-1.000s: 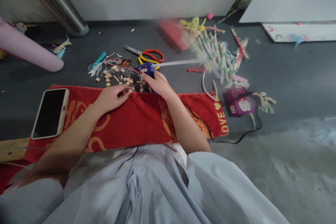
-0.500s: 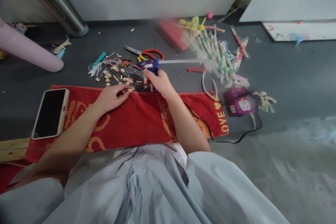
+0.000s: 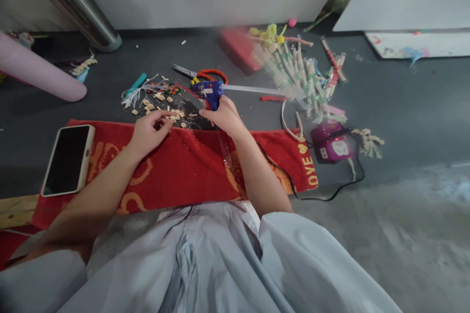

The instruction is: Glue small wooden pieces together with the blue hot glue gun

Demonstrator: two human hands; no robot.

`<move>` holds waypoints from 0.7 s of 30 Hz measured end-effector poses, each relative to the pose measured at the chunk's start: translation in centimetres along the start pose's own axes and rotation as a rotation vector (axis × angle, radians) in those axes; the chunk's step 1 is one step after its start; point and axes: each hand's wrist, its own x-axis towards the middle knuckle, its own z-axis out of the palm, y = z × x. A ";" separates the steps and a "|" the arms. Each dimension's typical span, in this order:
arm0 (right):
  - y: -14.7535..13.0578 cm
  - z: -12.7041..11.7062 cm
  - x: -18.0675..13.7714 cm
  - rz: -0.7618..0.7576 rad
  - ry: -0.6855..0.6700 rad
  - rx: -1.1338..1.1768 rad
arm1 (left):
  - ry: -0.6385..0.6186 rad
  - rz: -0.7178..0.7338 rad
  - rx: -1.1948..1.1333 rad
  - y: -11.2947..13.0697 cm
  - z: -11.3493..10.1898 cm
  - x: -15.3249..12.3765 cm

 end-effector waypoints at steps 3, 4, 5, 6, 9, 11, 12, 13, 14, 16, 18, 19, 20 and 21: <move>-0.3 0.1 -0.2 0.027 -0.011 0.008 | -0.004 0.001 0.011 0.2 0.0 -0.1; -0.4 0.2 -0.2 0.043 -0.011 0.030 | -0.003 0.006 0.017 0.3 0.0 -0.1; -0.5 0.3 -0.3 0.063 -0.011 0.061 | -0.003 0.014 0.018 0.3 0.0 -0.2; -0.6 0.5 -0.3 0.082 -0.014 0.104 | -0.005 0.024 0.017 0.4 0.0 -0.2; -0.8 0.9 -0.3 0.109 -0.050 0.223 | -0.036 0.063 0.028 0.5 0.0 -0.4; -0.8 1.0 -0.3 0.098 -0.072 0.252 | -0.058 0.093 0.060 0.5 0.0 -0.4; -0.8 1.0 -0.3 0.084 -0.077 0.255 | -0.065 0.107 0.077 0.5 -0.1 -0.5; -0.7 1.0 -0.3 0.070 -0.076 0.257 | -0.071 0.120 0.090 0.4 -0.1 -0.5; -0.7 0.9 -0.3 0.057 -0.071 0.258 | -0.077 0.131 0.100 0.4 -0.1 -0.5; -0.4 0.8 -0.2 0.031 -0.048 0.234 | -0.084 0.149 0.108 0.5 -0.1 -0.5; 0.0 0.6 -0.1 0.003 -0.019 0.149 | -0.082 0.160 0.103 0.6 -0.1 -0.5; 0.2 0.5 0.0 -0.012 -0.004 0.098 | -0.079 0.164 0.100 0.6 -0.1 -0.5; 0.4 0.4 0.0 -0.024 0.013 0.056 | -0.075 0.167 0.099 0.6 -0.1 -0.6; 0.6 0.4 0.1 -0.030 0.025 0.025 | -0.072 0.171 0.100 0.7 -0.1 -0.6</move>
